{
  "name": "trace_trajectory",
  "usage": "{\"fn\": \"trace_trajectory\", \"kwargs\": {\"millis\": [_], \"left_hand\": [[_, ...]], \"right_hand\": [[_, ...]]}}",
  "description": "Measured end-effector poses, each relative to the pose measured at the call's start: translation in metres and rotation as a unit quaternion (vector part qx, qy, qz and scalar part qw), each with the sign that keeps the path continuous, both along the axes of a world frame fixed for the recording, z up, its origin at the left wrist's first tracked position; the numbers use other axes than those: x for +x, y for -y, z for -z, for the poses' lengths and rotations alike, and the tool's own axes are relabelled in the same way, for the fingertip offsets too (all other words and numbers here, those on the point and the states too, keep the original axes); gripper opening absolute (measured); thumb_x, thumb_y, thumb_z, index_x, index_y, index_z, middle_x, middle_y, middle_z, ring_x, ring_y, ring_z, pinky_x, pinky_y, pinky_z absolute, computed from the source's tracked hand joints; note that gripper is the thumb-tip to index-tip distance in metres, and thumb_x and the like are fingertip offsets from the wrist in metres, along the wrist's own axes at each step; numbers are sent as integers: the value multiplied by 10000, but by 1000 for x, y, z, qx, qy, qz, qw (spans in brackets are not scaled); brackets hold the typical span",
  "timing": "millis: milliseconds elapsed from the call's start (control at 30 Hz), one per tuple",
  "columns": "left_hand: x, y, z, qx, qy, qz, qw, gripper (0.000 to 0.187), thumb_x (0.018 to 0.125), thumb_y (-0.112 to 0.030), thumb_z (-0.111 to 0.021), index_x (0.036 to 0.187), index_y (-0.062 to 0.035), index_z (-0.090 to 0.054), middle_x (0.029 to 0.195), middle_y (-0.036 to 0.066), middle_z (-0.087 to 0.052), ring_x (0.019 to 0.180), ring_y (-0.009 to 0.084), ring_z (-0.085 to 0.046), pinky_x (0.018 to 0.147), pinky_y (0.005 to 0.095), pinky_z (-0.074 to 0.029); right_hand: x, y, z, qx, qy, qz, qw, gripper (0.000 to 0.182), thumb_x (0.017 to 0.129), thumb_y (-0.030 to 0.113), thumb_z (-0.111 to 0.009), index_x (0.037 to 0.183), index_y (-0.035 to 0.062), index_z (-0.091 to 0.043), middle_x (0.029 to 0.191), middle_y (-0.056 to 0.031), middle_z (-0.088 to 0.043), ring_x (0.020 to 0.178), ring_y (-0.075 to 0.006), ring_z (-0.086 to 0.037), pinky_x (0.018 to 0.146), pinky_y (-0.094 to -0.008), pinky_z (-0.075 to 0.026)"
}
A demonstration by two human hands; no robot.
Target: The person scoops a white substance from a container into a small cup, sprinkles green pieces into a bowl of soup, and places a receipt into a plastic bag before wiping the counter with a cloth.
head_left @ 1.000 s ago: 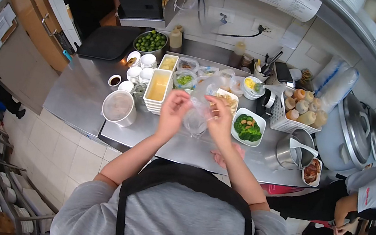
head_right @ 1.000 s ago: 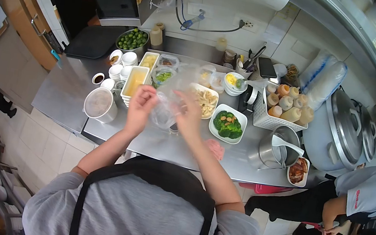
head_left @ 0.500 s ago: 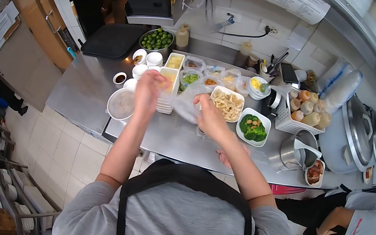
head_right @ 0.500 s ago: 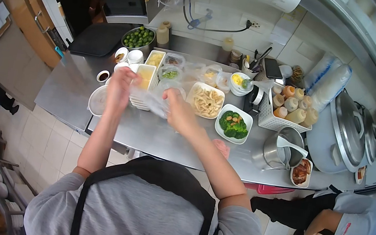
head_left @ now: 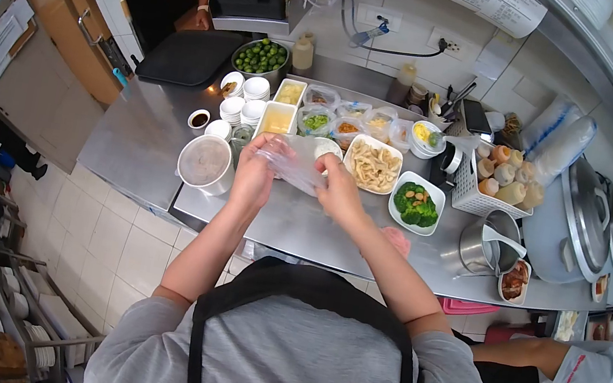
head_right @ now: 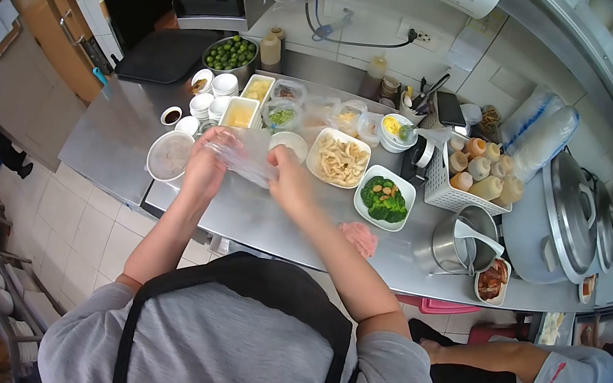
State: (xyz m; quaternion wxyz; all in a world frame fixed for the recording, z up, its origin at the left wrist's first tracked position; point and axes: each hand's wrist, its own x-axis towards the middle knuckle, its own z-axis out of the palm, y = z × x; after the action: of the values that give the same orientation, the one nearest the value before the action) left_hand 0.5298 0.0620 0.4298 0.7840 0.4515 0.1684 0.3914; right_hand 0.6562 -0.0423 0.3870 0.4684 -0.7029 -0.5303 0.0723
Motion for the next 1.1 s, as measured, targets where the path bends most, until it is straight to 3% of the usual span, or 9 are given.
{"fn": "trace_trajectory", "kwargs": {"millis": [167,267,333,433,500,633,700,800,1100], "left_hand": [[-6,-25,34,-112,11,46,993,103,831,7,-456,901,-58,-494,776,47,-542,677,118,-527,591,232,-430],[-13,-34,45,-133,-9,9,991,166,802,46,-465,913,-74,-493,798,36,-519,677,112,-514,592,223,-429],[-13,-27,40,-116,10,24,993,192,784,66,-473,906,-79,-503,814,27,-511,678,107,-510,593,221,-431],[-17,-6,43,160,-118,47,979,209,721,94,-499,832,-73,-559,832,45,-505,678,145,-520,596,248,-438],[-21,-8,50,549,-269,-165,774,196,650,109,-520,736,-49,-597,842,79,-498,698,219,-539,610,305,-449],[-33,-2,58,547,-377,-177,726,229,648,75,-510,786,-50,-644,935,106,-540,719,325,-571,641,394,-459],[-47,-2,75,528,-379,-140,747,255,657,64,-501,826,-55,-651,970,101,-565,732,314,-585,645,385,-466],[-68,4,91,516,-390,-68,759,261,657,63,-502,843,-50,-645,992,106,-578,760,303,-592,655,374,-474],[-75,-1,99,564,-478,-50,672,396,618,77,-470,971,-51,-597,1113,86,-567,806,302,-599,690,374,-491]], "right_hand": [[14,5,-22,15,-135,-29,990,243,675,-53,-554,873,58,-467,847,-66,-534,647,-179,-509,571,-300,-423],[14,8,-30,24,33,-224,974,97,725,15,-538,819,40,-536,897,-81,-523,754,-286,-540,693,-354,-434],[22,-1,-21,10,50,-136,989,145,719,6,-525,850,50,-568,910,-97,-521,781,-301,-544,713,-361,-436],[18,-1,-13,-36,61,-16,997,250,711,-11,-487,911,69,-614,950,-130,-517,834,-328,-547,744,-375,-436],[11,0,-17,-66,54,13,996,301,709,-20,-462,940,77,-628,977,-148,-515,860,-339,-546,754,-380,-435],[18,13,3,-100,74,-151,981,240,745,82,-509,955,53,-623,994,-154,-523,809,-298,-583,675,-378,-464],[40,22,-3,-258,-203,-98,940,276,773,213,-625,965,16,-606,1004,-128,-550,735,-180,-600,586,-287,-498],[75,21,51,-468,-181,-10,865,420,781,353,-636,1011,6,-581,981,-122,-572,703,-148,-607,551,-273,-518],[83,22,110,-268,-507,-116,811,433,817,298,-602,1135,24,-496,1045,-79,-547,864,-163,-578,749,-313,-529]]}}
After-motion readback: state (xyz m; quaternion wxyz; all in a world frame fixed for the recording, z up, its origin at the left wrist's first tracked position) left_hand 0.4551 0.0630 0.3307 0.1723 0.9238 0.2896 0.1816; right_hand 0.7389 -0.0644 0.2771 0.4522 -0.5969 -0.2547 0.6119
